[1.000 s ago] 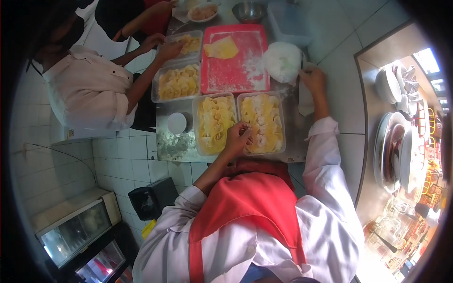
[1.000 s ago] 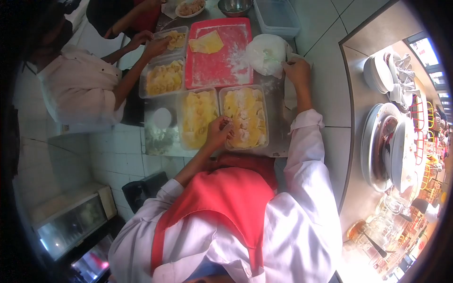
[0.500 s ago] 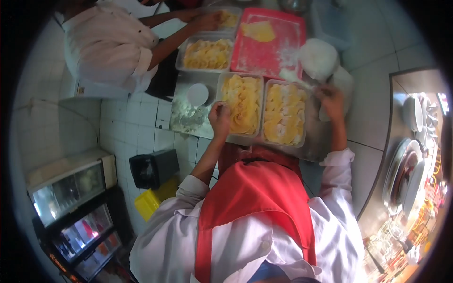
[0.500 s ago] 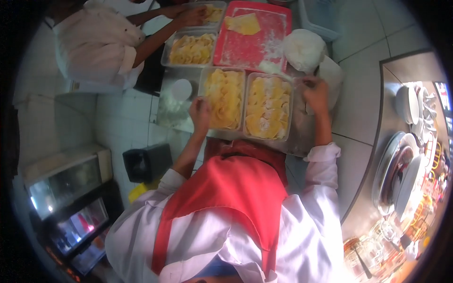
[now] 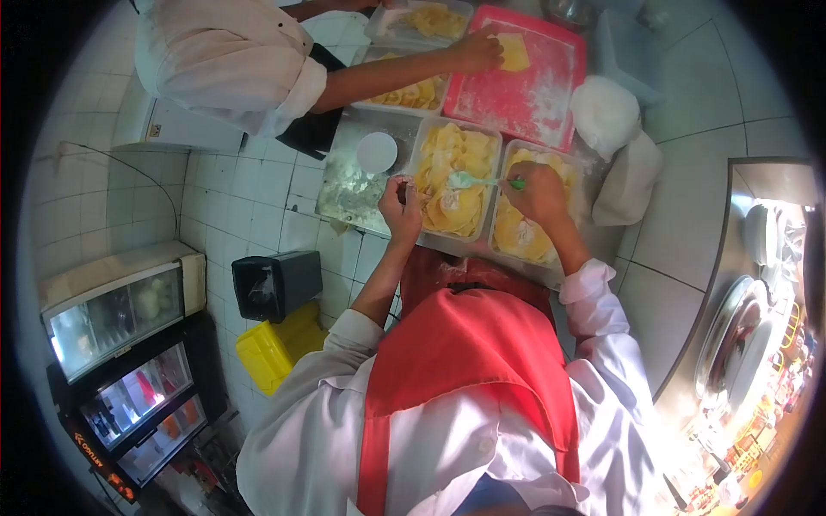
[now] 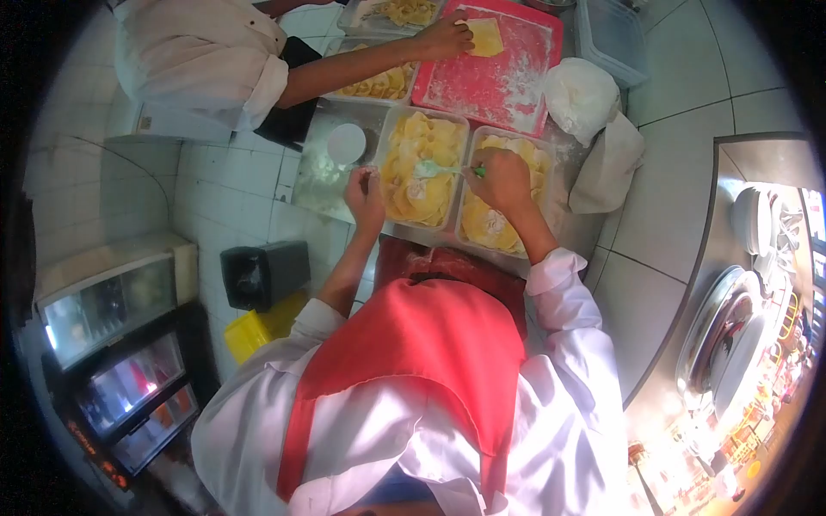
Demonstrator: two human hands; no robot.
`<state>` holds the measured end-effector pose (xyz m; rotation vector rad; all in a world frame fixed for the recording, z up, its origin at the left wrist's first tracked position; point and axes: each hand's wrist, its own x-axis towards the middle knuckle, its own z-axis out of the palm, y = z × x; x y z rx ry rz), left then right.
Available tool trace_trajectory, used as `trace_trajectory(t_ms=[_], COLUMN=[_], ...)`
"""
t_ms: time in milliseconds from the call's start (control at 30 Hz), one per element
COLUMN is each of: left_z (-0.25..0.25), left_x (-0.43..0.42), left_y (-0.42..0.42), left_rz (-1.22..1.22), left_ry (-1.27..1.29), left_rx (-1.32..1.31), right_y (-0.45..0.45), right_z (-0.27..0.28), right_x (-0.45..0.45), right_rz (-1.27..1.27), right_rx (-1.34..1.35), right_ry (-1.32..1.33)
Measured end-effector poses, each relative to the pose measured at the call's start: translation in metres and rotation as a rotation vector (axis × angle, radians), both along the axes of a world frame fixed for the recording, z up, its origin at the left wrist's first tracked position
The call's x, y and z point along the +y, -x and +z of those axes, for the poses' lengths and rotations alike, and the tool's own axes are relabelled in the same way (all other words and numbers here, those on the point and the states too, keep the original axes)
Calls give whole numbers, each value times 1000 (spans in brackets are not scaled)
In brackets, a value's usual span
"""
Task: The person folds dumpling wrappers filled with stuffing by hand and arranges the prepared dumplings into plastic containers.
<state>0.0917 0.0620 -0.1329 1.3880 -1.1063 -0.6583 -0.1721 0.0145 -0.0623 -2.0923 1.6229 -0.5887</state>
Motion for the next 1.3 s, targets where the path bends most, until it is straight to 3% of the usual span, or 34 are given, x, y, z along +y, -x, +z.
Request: trace_trajectory(t_ms=[267, 400, 500, 567, 767, 900, 1000, 1067, 1300], left_z=[-5, -2, -8, -10, -6, -12, -10, -9, -8], left_x=[-7, -3, -2, -3, -3, -5, -3, -2, -5], left_y=[0, -1, -3, 1, -1, -3, -3, -3, -3], left_rz=[-17, 0, -19, -35, -20, -20, -2, 11, -21], left_ry=[-36, -36, -58, -63, -76, -68, -63, -56, -78], left_rx=[-36, -68, -118, -150, -140, -68, -92, -105, -99], right_y=[10, 78, 133, 155, 170, 175, 183, 186, 142], right_z=[24, 44, 71, 86, 19, -1, 0, 8, 50], right_x=[-23, -32, -38, -42, -88, -95, -76, -60, -20], right_rz=[-59, -307, -485, -812, -704, -699, -835, -859, -812], right_rx=[74, -2, 147, 375, 422, 293, 132, 130, -117], right_ry=[64, 219, 234, 142, 66, 12, 8, 142, 54])
